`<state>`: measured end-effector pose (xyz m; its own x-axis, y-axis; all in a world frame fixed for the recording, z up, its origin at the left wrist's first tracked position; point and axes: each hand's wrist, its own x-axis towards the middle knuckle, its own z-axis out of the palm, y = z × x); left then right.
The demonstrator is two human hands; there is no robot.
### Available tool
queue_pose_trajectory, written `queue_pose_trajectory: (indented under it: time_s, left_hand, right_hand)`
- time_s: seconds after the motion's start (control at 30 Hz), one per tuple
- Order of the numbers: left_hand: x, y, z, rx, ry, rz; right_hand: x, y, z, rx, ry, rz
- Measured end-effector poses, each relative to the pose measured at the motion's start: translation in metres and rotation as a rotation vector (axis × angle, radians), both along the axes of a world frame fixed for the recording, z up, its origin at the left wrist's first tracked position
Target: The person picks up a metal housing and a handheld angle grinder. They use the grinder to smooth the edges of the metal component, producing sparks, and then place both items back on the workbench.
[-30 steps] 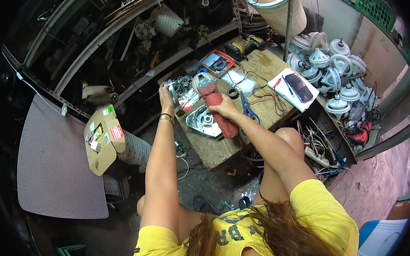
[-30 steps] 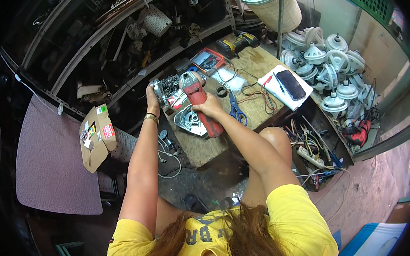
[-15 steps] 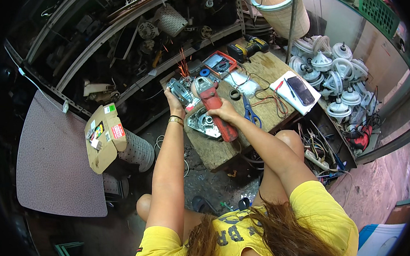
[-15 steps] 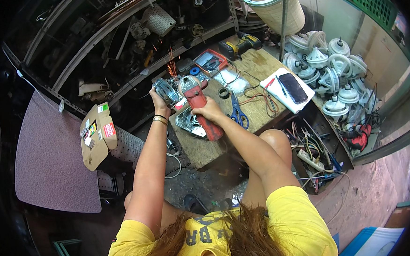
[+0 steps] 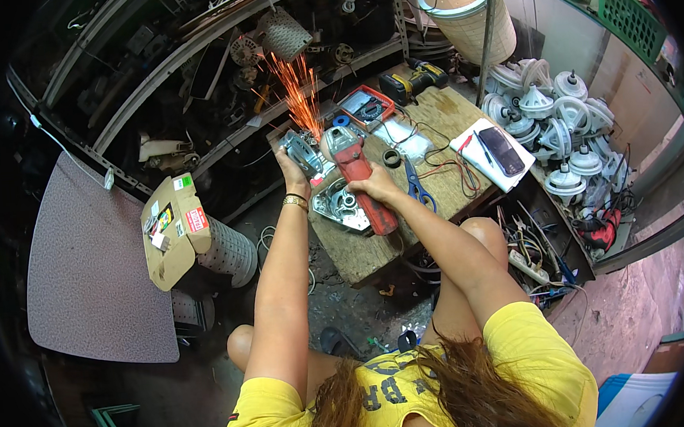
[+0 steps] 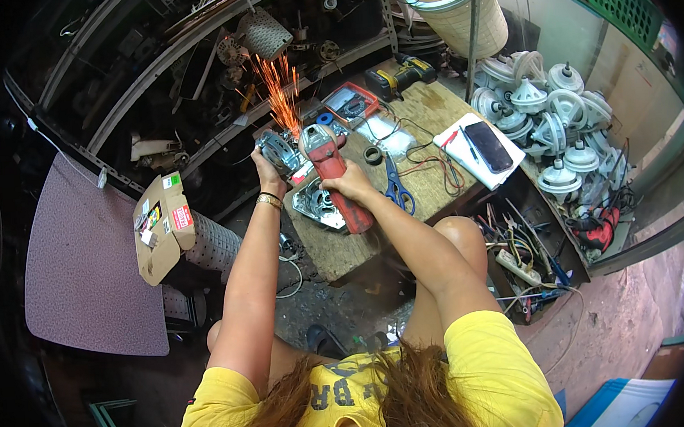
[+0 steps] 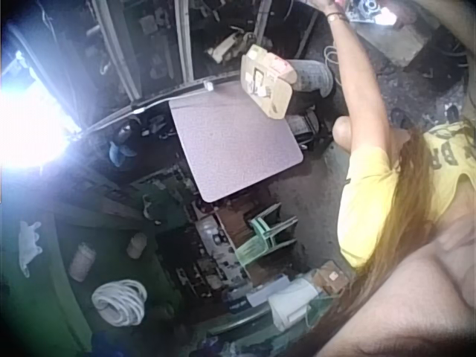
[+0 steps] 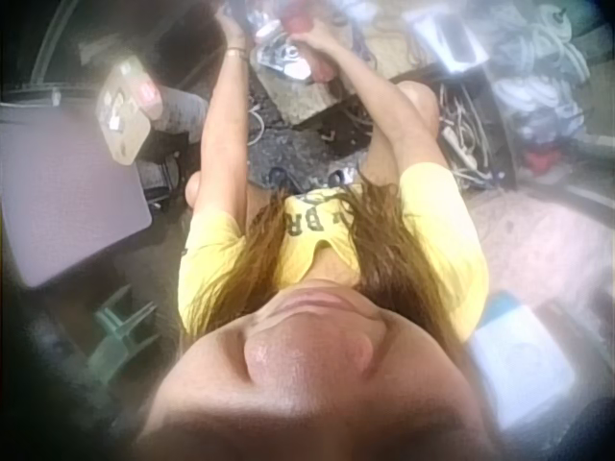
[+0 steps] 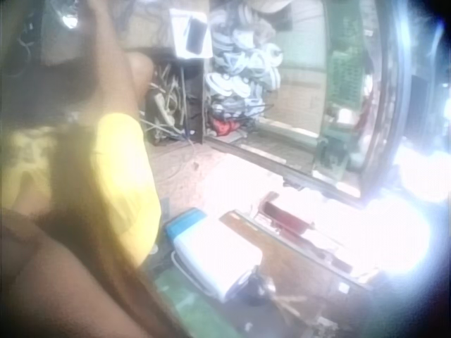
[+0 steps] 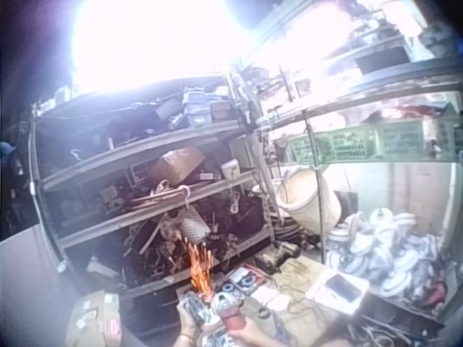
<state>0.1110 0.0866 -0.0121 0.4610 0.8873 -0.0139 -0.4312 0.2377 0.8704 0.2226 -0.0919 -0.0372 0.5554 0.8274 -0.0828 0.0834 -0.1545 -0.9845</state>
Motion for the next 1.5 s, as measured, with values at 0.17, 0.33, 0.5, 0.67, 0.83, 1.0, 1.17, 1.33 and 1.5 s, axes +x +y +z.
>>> queue_pose_trajectory:
  time_s: [0.17, 0.33, 0.5, 0.67, 0.83, 1.0, 1.17, 1.33, 1.5]
  left_hand:
    - [0.006, 0.004, -0.01, 0.014, -0.008, 0.023]
    - [0.005, 0.004, -0.013, -0.021, 0.025, 0.001]
    - [0.005, 0.004, -0.013, -0.005, 0.024, 0.022]
    - [0.002, -0.002, -0.009, 0.023, 0.023, 0.009]
    - [-0.002, -0.006, -0.001, -0.045, -0.017, -0.008]
    - [0.004, -0.011, 0.006, -0.095, -0.024, -0.005]
    - [-0.001, -0.002, -0.002, -0.065, -0.078, 0.016]
    - [0.007, -0.004, -0.005, -0.047, -0.077, 0.035]
    - [0.008, -0.006, -0.01, -0.033, -0.085, 0.046]
  right_hand:
    - [0.004, 0.002, -0.004, 0.022, 0.045, 0.012]
    - [0.005, 0.001, -0.003, 0.0, 0.016, -0.001]
    - [0.007, 0.001, -0.001, -0.019, -0.033, 0.001]
    - [0.006, 0.002, 0.0, -0.049, -0.09, -0.045]
    - [0.016, 0.005, -0.012, 0.026, 0.037, -0.037]
    - [0.02, 0.004, -0.019, -0.026, -0.077, -0.063]
    - [0.005, -0.002, 0.0, -0.022, -0.085, 0.003]
    - [0.008, 0.001, -0.01, 0.014, -0.069, -0.001]
    - [0.008, 0.001, -0.01, -0.007, -0.087, -0.007]
